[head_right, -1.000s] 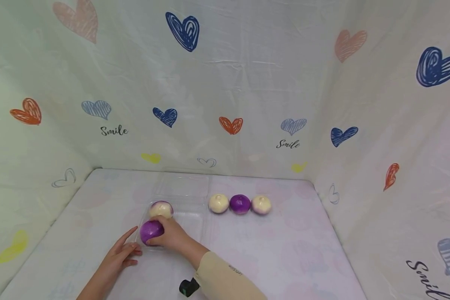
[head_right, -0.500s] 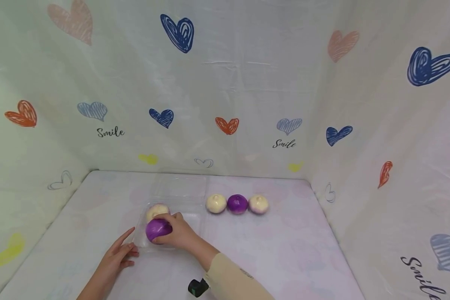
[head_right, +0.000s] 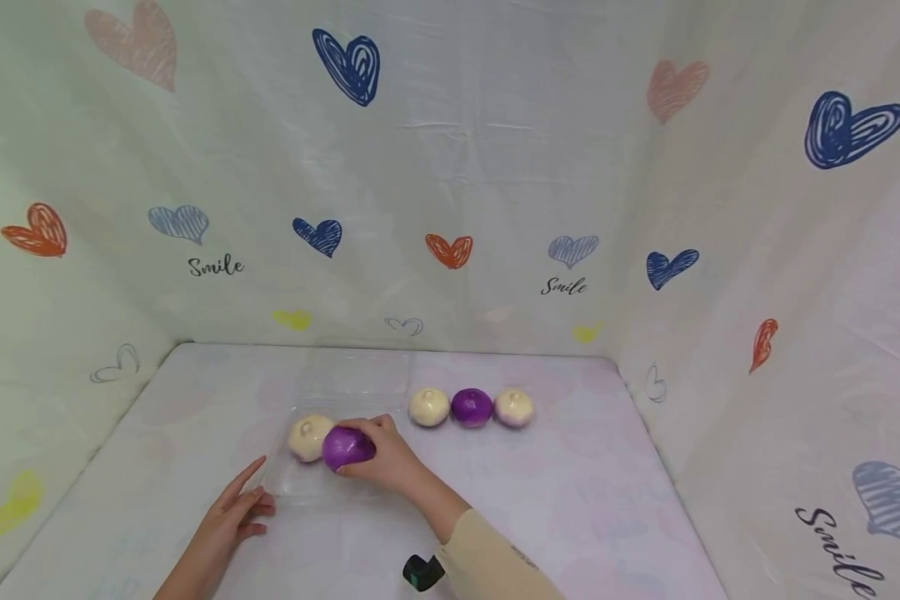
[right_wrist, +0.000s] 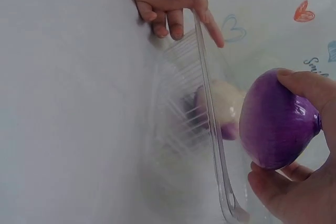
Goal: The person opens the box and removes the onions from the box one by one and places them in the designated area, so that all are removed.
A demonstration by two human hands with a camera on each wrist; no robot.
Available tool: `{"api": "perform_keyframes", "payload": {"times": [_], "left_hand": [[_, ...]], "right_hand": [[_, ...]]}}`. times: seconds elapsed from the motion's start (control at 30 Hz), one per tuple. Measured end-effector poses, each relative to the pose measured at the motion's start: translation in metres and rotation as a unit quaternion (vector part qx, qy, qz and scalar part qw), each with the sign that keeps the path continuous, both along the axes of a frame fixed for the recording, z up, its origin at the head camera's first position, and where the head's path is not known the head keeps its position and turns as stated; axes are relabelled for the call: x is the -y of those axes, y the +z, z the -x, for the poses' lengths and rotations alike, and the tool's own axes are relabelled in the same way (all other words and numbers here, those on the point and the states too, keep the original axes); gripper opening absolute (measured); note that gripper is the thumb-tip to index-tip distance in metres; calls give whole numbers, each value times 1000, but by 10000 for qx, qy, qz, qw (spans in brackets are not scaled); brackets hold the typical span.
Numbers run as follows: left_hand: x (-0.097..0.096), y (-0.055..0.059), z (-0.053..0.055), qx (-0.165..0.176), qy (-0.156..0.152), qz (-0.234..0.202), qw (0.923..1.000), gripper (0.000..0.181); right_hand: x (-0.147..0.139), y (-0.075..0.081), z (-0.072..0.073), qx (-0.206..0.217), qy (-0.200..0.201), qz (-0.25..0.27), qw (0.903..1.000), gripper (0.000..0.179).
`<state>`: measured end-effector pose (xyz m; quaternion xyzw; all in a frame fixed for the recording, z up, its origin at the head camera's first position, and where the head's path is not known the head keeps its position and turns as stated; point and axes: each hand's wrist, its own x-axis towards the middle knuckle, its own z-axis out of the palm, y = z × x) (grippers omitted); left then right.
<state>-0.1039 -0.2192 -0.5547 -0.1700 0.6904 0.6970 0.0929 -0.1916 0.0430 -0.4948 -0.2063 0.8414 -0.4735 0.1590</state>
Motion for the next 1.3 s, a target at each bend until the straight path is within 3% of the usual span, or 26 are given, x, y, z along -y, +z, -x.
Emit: {"api": "perform_keyframes", "payload": {"times": [0.73, 0.93, 1.3], "left_hand": [[1, 0, 1, 209, -108, 183, 9996, 53], [0, 0, 1, 187, -122, 117, 9997, 51], [0, -2, 2, 206, -138, 93, 9996, 52]], "right_hand": [[-72, 6, 11, -679, -660, 340, 9949, 61], [-97, 6, 14, -672, -1029, 145, 9923, 63], [-136, 9, 20, -675, -1687, 239, 9831, 65]]}}
